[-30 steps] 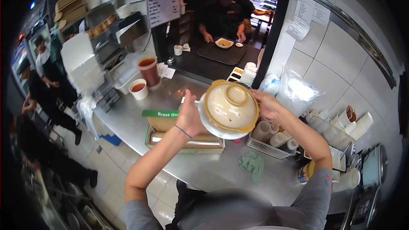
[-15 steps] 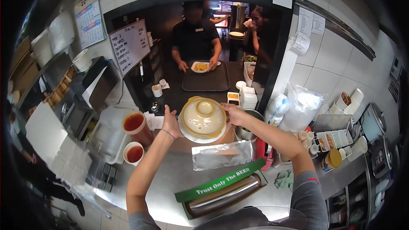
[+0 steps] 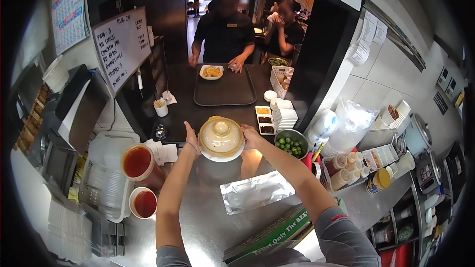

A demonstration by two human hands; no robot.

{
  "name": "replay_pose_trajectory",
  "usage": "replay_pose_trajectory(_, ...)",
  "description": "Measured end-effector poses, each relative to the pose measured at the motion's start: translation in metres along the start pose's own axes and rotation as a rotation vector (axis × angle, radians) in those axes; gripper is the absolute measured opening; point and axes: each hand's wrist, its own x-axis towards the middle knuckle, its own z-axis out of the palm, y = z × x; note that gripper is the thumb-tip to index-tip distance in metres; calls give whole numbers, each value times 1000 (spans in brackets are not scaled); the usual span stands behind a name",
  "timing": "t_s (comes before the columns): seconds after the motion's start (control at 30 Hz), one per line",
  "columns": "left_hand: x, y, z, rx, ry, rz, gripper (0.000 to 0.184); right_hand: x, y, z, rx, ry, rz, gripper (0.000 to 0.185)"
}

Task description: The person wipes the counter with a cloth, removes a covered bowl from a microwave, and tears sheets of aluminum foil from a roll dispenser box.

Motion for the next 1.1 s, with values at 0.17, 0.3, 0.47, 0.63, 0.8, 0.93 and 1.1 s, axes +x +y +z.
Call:
replay_pose_trajectory(0.17, 12, 3, 7, -66, -39, -57, 102, 14, 5, 5, -11, 68, 0, 45)
replay_pose_trajectory(0.3, 85, 0, -9, -78, 22, 32, 108, 62, 32, -10, 0, 136, -85, 46)
replay_pose_trajectory(0.47, 101, -4, -14, -267, 45, 237, 115, 80, 31, -20, 273, 135, -107, 61)
replay_pose_trajectory(0.63, 85, 16, -22, -174, 33, 475, 112, 8, -43, -7, -2, 22, -169, 96)
replay_pose_trajectory(0.8, -3, 53, -1, 399, -72, 413, 74, -120, -137, -20, -447, -339, -308, 61)
replay_pose_trajectory(0.93, -143, 43, 11, 540, -409, 535, 58, -246, -168, -53, -578, -442, -832, 29)
replay_pose_trajectory(1.1, -316, -26, -24, 497, -569, 678, 77, -387, -146, -155, -807, -515, -512, 19)
